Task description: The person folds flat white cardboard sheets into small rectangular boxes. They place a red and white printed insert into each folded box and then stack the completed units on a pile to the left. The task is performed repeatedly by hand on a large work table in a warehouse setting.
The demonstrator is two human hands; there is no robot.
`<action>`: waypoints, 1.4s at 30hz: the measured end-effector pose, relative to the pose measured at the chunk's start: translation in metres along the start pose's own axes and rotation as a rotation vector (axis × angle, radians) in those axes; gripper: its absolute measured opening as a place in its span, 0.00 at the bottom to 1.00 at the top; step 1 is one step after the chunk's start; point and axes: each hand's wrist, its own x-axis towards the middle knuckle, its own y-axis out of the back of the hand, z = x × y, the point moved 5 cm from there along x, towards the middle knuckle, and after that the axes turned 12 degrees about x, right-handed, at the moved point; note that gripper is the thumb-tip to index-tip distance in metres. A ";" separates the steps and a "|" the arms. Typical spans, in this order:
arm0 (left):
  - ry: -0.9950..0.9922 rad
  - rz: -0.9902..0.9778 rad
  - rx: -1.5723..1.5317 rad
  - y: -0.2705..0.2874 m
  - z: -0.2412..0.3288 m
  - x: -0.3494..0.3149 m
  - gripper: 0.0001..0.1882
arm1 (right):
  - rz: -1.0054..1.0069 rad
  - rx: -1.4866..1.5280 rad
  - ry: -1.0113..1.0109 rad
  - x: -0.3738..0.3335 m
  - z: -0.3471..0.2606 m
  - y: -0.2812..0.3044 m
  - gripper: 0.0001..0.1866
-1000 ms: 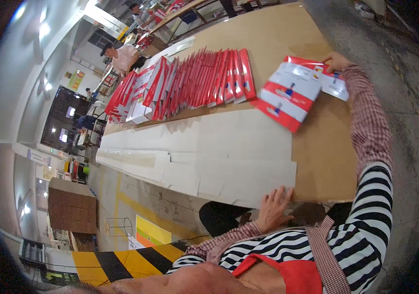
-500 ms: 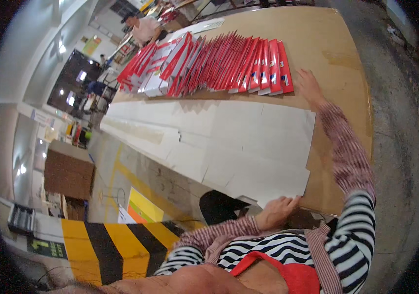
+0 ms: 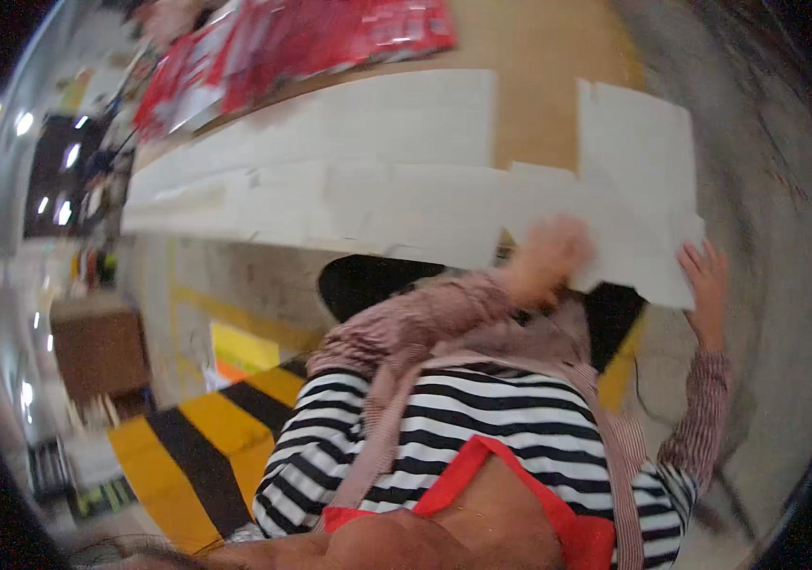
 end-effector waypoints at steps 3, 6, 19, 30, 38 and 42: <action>-0.024 0.065 0.097 -0.006 -0.022 -0.008 0.39 | -0.018 0.120 -0.048 -0.022 0.006 -0.008 0.23; -0.031 0.012 -0.119 0.007 -0.014 0.008 0.31 | -0.002 0.495 -0.161 -0.034 0.036 -0.016 0.23; 0.284 0.285 -0.136 -0.017 -0.002 0.055 0.18 | 0.219 0.049 -0.273 0.056 -0.011 -0.008 0.39; 0.250 0.264 -0.396 0.006 -0.070 -0.022 0.30 | -0.056 0.593 0.061 0.055 -0.053 -0.046 0.31; 0.081 0.291 0.047 -0.030 0.004 0.005 0.36 | -0.006 0.301 0.069 0.052 -0.075 -0.028 0.30; 0.046 0.121 0.084 -0.020 0.034 0.010 0.49 | 0.747 0.327 -0.312 -0.020 -0.047 -0.006 0.31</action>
